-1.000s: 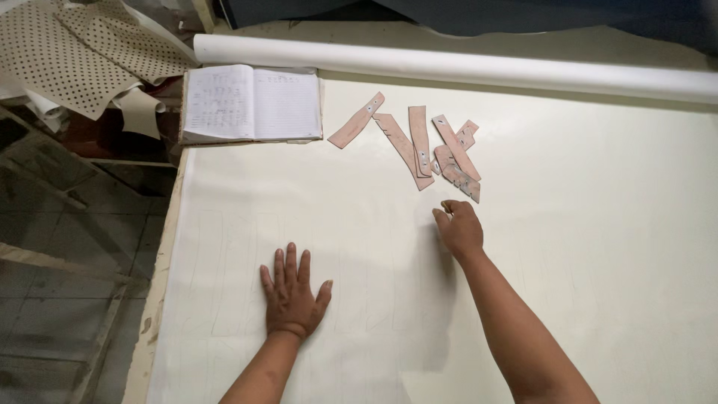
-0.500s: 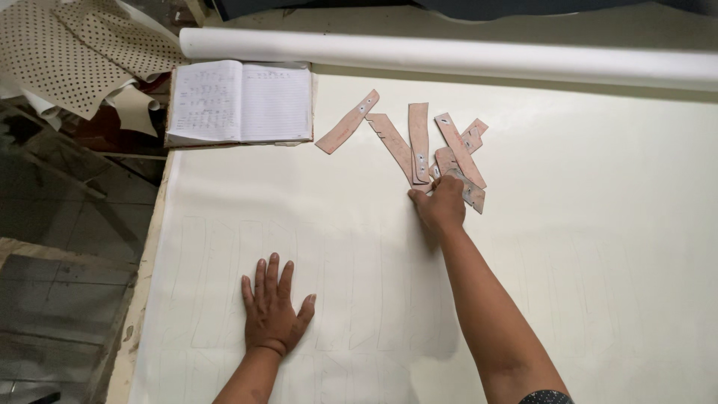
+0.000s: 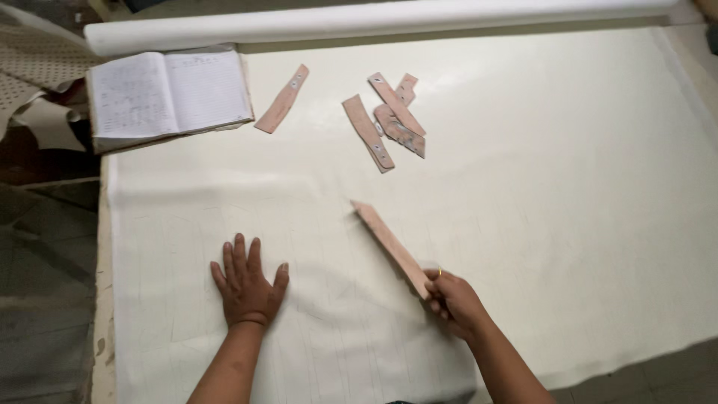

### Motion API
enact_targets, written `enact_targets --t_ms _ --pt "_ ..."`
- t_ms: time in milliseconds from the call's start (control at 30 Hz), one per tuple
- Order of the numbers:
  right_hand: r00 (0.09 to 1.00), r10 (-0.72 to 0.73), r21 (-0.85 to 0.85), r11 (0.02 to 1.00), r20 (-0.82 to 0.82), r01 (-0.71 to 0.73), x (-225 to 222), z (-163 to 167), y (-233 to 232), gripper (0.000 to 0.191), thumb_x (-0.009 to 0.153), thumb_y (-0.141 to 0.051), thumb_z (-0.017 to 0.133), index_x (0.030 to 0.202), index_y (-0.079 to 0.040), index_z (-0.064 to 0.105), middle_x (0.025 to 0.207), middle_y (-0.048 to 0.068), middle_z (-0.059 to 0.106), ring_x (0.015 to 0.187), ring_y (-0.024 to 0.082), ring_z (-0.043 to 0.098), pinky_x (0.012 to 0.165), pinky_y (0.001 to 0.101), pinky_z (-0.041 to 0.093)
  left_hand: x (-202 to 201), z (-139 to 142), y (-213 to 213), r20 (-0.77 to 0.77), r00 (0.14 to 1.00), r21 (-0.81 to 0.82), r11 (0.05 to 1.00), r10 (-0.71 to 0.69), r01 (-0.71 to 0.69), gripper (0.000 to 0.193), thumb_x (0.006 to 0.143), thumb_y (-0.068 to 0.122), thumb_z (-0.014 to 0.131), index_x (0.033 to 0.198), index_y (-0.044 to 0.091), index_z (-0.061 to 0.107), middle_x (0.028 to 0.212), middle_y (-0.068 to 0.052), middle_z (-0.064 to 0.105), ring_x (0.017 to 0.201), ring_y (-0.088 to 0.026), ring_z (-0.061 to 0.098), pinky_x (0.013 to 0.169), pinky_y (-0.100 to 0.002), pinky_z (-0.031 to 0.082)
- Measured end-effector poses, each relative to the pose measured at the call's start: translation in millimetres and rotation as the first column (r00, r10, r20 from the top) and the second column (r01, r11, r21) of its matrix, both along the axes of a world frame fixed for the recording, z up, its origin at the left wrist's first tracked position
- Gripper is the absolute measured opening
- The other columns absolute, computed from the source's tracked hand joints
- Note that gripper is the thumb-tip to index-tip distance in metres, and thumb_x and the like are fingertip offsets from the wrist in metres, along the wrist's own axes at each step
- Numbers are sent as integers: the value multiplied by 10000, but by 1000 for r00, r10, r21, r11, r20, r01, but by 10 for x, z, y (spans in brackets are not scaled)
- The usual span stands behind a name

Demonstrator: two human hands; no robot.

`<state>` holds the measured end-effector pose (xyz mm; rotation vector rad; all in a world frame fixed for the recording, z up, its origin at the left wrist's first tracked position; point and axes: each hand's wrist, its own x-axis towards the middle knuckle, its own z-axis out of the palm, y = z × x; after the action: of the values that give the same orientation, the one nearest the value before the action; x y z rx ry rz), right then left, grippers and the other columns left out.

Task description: The person uses a curved wooden template and a pencil to trace repeating pattern outlines onto a large white sheet of paper laid on a table. The person repeatedly repositions the template and draws along its edges to create a series of identical shapes.

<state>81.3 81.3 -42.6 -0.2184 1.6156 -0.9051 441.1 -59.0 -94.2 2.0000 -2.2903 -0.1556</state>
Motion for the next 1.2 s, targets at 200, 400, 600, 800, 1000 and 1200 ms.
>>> enact_targets --t_ms 200,400,600,800,1000,1200 --pt "969 -242 -34 970 -55 240 -515 -139 1327 377 929 -86 555 1270 56 627 701 66 617 526 124 507 436 258 391 114 -217 -68 -48 999 -36 999 -19 17 818 924 620 438 1577 147 300 1695 -108 133 1568 -302 56 1242 -552 -8" --pt "839 -252 -23 961 -482 275 -1081 -209 1826 289 924 -106 653 1167 45 700 803 86 686 617 139 564 579 287 474 -227 -206 -33 -110 993 13 999 53 -52 762 957 524 493 1587 143 299 1706 -132 126 1573 -321 29 1212 -589 -19" --pt "846 -282 -83 958 -453 275 -1790 -242 2048 282 919 -95 656 1158 54 673 835 88 690 635 141 605 563 278 465 -2006 -54 1205 -184 938 221 917 -294 331 729 981 504 467 1593 186 229 1710 -108 17 1568 -286 -62 1210 -568 -100" --pt "910 -175 -63 985 -376 163 -2567 -182 2355 332 908 -129 651 1220 -18 624 826 104 708 600 141 613 475 260 408 -3299 183 2094 -220 933 254 907 -284 336 738 967 551 421 1594 211 234 1703 -97 16 1568 -296 -74 1164 -656 -148" --pt "946 -82 -55 996 -315 68 -3113 -92 2354 310 896 -124 649 1172 10 687 807 114 708 575 138 607 456 253 387 -3432 109 2172 -20 982 142 971 -190 191 741 930 611 399 1563 242 283 1683 -67 100 1560 -279 -11 1176 -656 -107" --pt "938 -3 -78 997 -347 -26 -3485 149 1650 254 905 -152 640 1111 -8 677 802 84 718 586 119 617 469 246 388 -3392 -6 2166 41 989 173 976 -139 130 738 889 626 448 1529 278 326 1668 -35 133 1555 -247 12 1201 -638 -64"
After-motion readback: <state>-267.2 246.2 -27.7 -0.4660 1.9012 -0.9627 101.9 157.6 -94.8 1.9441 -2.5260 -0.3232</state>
